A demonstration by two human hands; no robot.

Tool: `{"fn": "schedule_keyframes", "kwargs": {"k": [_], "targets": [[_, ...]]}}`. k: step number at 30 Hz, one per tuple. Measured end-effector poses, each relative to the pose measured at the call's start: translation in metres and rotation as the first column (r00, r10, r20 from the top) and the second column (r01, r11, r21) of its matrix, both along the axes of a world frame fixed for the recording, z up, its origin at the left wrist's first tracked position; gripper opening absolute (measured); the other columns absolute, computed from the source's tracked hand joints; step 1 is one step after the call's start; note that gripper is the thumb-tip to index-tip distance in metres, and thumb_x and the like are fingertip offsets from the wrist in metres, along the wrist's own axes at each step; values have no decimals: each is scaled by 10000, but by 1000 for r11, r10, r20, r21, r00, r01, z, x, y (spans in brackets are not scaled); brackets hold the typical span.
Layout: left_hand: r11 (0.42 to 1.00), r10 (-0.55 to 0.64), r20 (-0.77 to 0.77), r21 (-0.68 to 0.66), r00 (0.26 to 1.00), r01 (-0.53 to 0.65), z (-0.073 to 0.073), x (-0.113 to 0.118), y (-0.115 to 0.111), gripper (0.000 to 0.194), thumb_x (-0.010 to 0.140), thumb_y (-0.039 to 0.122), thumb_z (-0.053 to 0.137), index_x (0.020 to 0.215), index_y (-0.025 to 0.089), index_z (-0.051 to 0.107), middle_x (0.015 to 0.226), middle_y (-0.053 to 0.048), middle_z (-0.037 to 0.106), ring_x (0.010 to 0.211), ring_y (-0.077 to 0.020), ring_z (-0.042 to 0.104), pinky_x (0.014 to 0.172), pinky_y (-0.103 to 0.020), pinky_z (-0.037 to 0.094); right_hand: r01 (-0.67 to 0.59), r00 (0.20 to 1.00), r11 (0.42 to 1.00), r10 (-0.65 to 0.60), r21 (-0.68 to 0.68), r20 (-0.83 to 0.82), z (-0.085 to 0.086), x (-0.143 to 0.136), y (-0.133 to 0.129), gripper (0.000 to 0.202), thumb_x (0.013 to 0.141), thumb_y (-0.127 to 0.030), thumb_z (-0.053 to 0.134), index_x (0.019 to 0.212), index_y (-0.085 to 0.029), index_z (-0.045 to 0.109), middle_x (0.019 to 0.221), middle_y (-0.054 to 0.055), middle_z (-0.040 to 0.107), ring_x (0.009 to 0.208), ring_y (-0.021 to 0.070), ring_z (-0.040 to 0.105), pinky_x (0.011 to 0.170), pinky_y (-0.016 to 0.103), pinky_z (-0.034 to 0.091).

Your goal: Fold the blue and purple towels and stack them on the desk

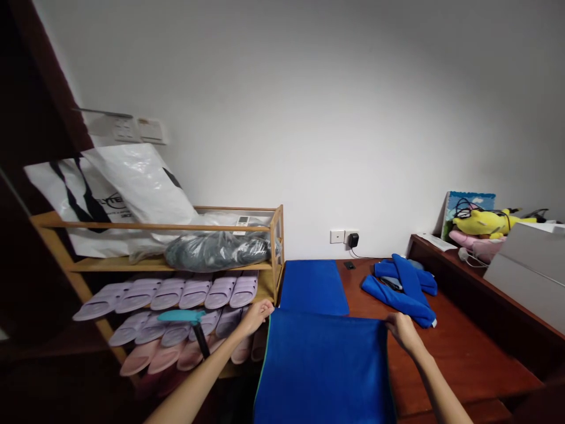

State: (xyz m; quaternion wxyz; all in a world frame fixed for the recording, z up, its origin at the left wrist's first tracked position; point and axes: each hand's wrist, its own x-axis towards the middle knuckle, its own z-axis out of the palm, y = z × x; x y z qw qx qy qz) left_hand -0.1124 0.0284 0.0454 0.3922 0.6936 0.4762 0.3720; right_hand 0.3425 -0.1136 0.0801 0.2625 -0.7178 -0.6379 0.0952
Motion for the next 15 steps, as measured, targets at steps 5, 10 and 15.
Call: {"fn": "schedule_keyframes", "kwargs": {"k": [5, 10, 15], "targets": [[1000, 19, -26, -7, 999, -19, -8, 2, 6, 198, 629, 398, 557, 617, 203, 528, 532, 41, 510, 585, -156, 522, 548, -249, 391, 85, 975, 994, -97, -67, -198, -16, 6, 8, 209, 638, -362, 538, 644, -201, 671, 639, 43, 687, 694, 250, 637, 645, 323, 435], [999, 34, -45, 18, 998, -33, -8, 2, 8, 178, 635, 381, 560, 601, 208, 537, 528, 35, 536, 589, -163, 535, 580, -263, 398, 61, 916, 995, -89, -83, -392, -23, 6, 8, 289, 607, -488, 575, 622, -203, 623, 595, 26, 637, 640, 213, 590, 621, 312, 430], [1000, -20, -36, 10, 999, 20, -2, -2, 4, 230, 634, 418, 588, 564, 205, 542, 524, 18, 570, 555, -164, 546, 590, -273, 407, -1, 837, 998, -37, -68, -546, -26, 3, -1, 416, 710, -611, 493, 650, -201, 532, 625, -3, 567, 581, 135, 507, 544, 259, 378]]}}
